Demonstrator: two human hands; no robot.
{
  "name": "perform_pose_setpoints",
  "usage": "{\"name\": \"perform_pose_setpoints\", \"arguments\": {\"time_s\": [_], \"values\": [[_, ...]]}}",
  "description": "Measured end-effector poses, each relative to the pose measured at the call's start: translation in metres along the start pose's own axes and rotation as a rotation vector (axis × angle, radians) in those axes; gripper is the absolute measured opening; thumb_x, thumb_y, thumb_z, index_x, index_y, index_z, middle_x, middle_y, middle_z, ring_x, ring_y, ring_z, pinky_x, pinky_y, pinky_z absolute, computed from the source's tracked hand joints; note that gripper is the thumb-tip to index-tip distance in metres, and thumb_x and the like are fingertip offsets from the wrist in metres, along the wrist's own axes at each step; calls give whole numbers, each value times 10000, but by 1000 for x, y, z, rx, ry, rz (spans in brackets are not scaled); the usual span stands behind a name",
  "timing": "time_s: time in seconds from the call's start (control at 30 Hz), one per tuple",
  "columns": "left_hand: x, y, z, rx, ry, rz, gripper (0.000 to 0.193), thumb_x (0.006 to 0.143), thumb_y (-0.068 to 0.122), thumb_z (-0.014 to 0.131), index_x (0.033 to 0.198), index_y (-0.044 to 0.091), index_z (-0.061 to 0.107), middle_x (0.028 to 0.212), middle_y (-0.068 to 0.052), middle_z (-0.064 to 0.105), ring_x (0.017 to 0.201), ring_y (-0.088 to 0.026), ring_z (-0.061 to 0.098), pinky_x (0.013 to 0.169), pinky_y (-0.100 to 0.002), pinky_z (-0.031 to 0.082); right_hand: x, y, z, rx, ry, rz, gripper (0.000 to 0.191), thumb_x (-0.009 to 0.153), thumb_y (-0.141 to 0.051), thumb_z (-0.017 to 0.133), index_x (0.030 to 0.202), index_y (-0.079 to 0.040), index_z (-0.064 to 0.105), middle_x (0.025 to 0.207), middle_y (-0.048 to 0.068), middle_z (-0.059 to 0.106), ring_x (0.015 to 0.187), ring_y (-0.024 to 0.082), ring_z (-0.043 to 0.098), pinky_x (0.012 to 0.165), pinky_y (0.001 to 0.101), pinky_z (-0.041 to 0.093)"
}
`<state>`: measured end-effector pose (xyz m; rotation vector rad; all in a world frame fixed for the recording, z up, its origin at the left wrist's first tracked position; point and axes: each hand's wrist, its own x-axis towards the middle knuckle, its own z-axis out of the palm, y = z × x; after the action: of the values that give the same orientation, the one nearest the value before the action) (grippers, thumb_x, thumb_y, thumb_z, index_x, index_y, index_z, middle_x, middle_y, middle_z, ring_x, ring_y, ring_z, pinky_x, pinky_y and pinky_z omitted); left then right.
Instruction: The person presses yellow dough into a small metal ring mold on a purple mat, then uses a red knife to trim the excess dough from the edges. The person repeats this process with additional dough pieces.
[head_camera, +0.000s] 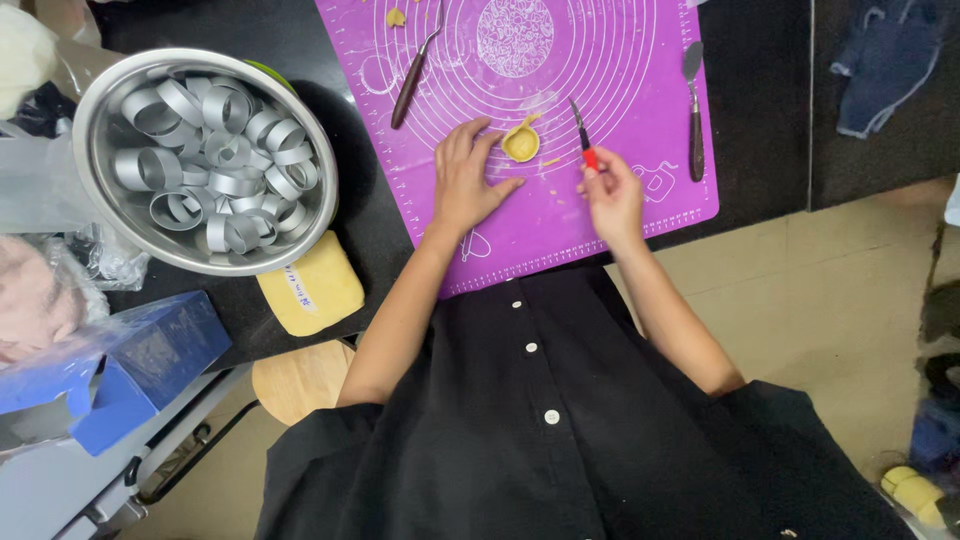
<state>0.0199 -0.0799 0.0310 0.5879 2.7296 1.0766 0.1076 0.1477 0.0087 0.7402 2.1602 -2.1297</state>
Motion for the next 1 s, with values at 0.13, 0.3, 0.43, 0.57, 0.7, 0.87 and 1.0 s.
{"name": "perform_pose_setpoints", "arguments": {"time_s": [0.13,0.3,0.43,0.57,0.7,0.87,1.0], "values": [[-2,-2,-2,-13,8,-5,744,672,396,937,1263,78,617,1435,-122,496,1389,-334,420,1166,-503,297,13,-42,-44,-617,-169,-467,239,984,-36,692,1223,-22,704,1046,116,692,938,243,672,832,343,538],[-8,22,21,36,175,-224,776,643,438,934,1223,72,570,1479,-175,407,1445,-367,324,1167,-675,166,48,-79,-52,-774,-369,-582,202,966,-90,723,1161,-43,740,1010,116,708,941,283,665,832,364,528],[-5,39,46,32,271,-419,752,674,509,911,1170,80,544,1518,-200,337,1475,-394,244,1151,-733,126,79,-92,-54,-811,-522,-532,282,988,-84,695,1268,-62,723,951,125,668,865,264,645,799,366,517],[1,51,72,45,444,-593,722,682,506,900,1157,86,555,1539,-197,329,1492,-395,226,1156,-737,117,123,-89,-49,-815,-730,-661,285,980,-65,687,1262,-64,728,955,119,669,882,259,644,797,363,521],[4,66,98,23,577,-777,707,678,491,895,1165,98,566,1545,-170,337,1498,-380,228,1171,-740,122,163,-83,-42,-812,-945,-796,176,960,-82,724,1125,-21,720,993,133,668,950,279,632,839,380,520],[10,76,110,46,669,-868,683,687,494,893,1149,105,572,1542,-171,340,1491,-384,248,1156,-761,105,198,-88,-23,-843,-1154,-936,205,934,-105,754,1113,-14,715,1068,122,688,1011,302,636,895,400,525],[16,78,109,51,716,-883,692,679,524,887,1125,91,584,1511,-168,369,1472,-375,281,1139,-763,105,206,-93,-8,-830,-1224,-962,201,922,-107,764,1098,-19,722,1074,121,685,1031,308,637,907,409,526]]}}
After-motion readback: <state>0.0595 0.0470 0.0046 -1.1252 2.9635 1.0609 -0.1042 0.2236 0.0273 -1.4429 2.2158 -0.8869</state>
